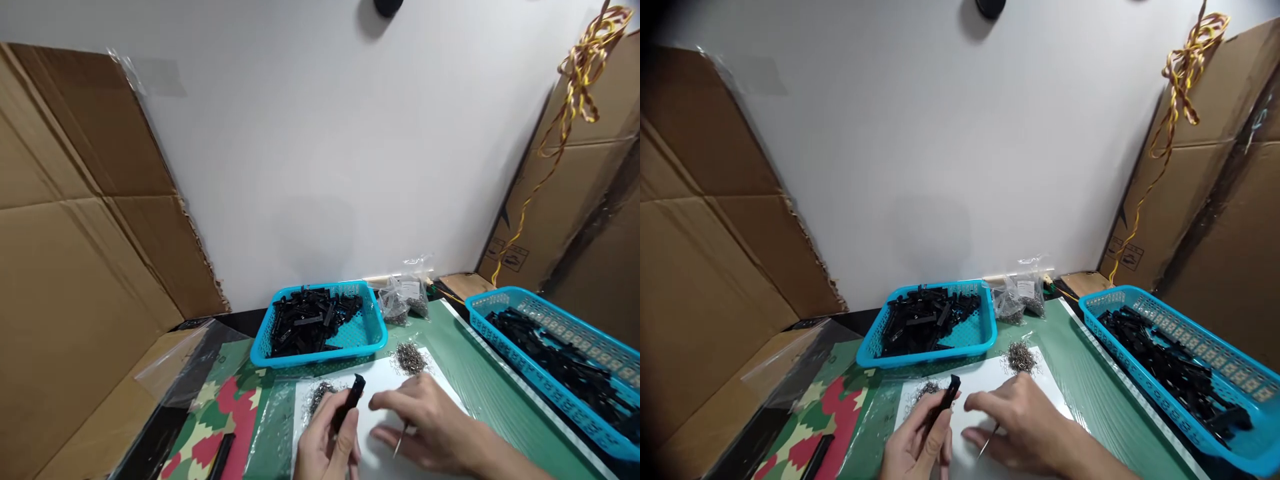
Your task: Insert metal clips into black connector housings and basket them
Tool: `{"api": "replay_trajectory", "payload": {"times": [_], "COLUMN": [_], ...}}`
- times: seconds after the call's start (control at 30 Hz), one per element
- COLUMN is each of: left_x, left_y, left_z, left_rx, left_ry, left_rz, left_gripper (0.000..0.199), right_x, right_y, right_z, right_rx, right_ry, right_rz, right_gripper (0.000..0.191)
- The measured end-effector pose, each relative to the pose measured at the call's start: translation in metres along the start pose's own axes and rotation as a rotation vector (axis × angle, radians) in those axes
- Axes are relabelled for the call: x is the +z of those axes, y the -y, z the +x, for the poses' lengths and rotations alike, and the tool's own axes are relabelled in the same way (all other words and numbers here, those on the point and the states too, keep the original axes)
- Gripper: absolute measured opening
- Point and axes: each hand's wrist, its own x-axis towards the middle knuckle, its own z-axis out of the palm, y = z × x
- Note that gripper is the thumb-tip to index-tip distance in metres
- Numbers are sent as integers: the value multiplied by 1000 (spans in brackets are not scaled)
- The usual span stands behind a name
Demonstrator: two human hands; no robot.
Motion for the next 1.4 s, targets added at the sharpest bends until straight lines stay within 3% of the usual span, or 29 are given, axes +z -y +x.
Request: {"api": "replay_trajectory", "payload": {"times": [0.1,0.17,0.33,0.4,0.63,0.8,1.13,1.3,1.4], "left_x": [-2,-2,8,12,9,-1,11,-1,-5], "left_y": [-6,-8,-13,-18,-22,-13,-26,-14,-11], "left_z": [2,1,-8,-12,-13,-10,-15,-12,-10], "left_rx": [1,-44,-182,-170,-104,-161,-119,-58,40], "left_ry": [-93,-101,-84,-77,26,148,81,156,127], "left_rz": [41,13,-52,-35,26,92,87,181,292], "left_gripper": [62,65,79,76,47,47,48,40,24], "right_x": [-10,-13,-15,-15,-14,-14,-24,-24,-25], "right_y": [-7,-8,2,5,1,2,-5,-4,-2], "right_z": [-2,0,8,8,4,2,4,5,5], "right_rx": [355,516,660,700,645,596,694,680,634], "right_ry": [91,151,279,297,358,436,305,351,396], "right_rz": [56,45,79,84,3,-113,244,198,136], "right_gripper": [14,18,18,15,15,16,10,8,11]}}
